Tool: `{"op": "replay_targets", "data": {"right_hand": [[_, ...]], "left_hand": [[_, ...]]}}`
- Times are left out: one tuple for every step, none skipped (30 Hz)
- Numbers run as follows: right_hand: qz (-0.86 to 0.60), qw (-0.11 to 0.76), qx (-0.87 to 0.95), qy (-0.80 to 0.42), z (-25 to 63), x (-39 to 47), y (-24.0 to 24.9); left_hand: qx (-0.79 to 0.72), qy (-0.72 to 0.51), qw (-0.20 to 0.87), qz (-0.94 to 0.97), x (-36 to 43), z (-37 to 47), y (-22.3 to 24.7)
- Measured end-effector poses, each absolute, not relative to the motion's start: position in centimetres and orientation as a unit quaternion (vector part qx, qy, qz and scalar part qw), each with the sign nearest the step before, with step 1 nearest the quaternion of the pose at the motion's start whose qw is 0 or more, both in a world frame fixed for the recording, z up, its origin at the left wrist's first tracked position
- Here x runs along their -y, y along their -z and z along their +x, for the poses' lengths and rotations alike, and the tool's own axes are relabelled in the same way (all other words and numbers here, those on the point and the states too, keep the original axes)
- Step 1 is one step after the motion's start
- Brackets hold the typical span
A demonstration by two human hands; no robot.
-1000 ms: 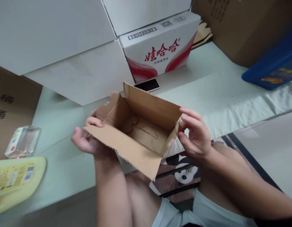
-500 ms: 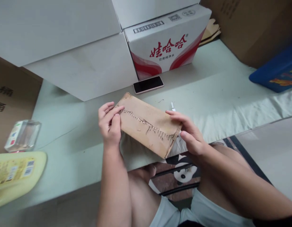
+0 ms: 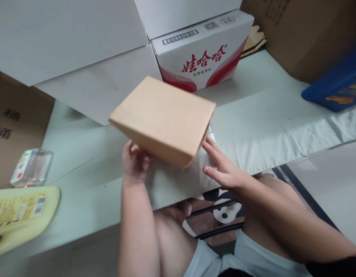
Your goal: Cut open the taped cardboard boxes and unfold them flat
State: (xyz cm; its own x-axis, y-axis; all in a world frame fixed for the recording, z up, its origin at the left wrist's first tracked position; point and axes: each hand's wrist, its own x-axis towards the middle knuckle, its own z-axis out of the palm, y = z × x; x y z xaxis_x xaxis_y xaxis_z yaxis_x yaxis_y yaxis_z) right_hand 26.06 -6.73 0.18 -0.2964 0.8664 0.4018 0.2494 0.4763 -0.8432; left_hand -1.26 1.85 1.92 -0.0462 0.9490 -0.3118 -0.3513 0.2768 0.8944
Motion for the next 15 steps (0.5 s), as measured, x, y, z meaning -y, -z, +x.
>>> {"op": "replay_targets", "data": {"right_hand": [[-0.390, 0.461, 0.727, -0.327, 26.1, 6.8, -0.1], [-0.399, 0.470, 0.722, -0.314, 26.2, 6.8, -0.1], [-0.406, 0.480, 0.716, -0.303, 26.3, 6.8, -0.1], [-0.413, 0.490, 0.709, -0.295, 26.4, 6.8, -0.1], [-0.422, 0.500, 0.698, -0.291, 26.6, 6.8, -0.2], [-0.435, 0.512, 0.682, -0.289, 26.7, 6.8, -0.4], [-0.448, 0.526, 0.663, -0.288, 26.8, 6.8, -0.5], [-0.461, 0.540, 0.644, -0.287, 26.8, 6.8, -0.6], [-0.469, 0.552, 0.626, -0.287, 26.8, 6.7, -0.8], [-0.473, 0.563, 0.614, -0.288, 26.8, 6.6, -0.9], [-0.472, 0.568, 0.608, -0.292, 26.8, 6.5, -1.0], [-0.466, 0.566, 0.609, -0.303, 26.7, 6.5, -1.1], [-0.455, 0.556, 0.617, -0.321, 26.6, 6.4, -1.3], [-0.438, 0.541, 0.631, -0.344, 26.5, 6.4, -1.4], [-0.413, 0.524, 0.647, -0.369, 26.3, 6.4, -1.4]], "left_hand": [[-0.497, -0.471, 0.668, 0.292, -1.6, -0.8, -2.1], [-0.493, -0.414, 0.709, 0.288, -1.4, -0.6, -2.2], [-0.487, -0.355, 0.743, 0.291, -1.2, -0.5, -2.2], [-0.483, -0.300, 0.769, 0.292, -1.0, -0.5, -2.1], [-0.482, -0.245, 0.788, 0.294, -0.9, -0.6, -1.9], [-0.486, -0.196, 0.797, 0.300, -0.7, -0.7, -1.6], [-0.493, -0.157, 0.797, 0.313, -0.7, -0.7, -1.3], [-0.504, -0.133, 0.785, 0.334, -0.7, -0.8, -1.1], [-0.520, -0.127, 0.763, 0.363, -0.8, -0.8, -0.8], [-0.540, -0.147, 0.730, 0.392, -1.1, -0.7, -0.7], [-0.563, -0.199, 0.687, 0.415, -1.4, -0.6, -0.6], [-0.581, -0.283, 0.634, 0.425, -1.7, -0.5, -0.6], [-0.583, -0.389, 0.576, 0.421, -2.0, -0.3, -0.7], [-0.564, -0.506, 0.511, 0.406, -2.3, -0.2, -0.9], [-0.526, -0.608, 0.448, 0.391, -2.5, 0.0, -1.2]]}}
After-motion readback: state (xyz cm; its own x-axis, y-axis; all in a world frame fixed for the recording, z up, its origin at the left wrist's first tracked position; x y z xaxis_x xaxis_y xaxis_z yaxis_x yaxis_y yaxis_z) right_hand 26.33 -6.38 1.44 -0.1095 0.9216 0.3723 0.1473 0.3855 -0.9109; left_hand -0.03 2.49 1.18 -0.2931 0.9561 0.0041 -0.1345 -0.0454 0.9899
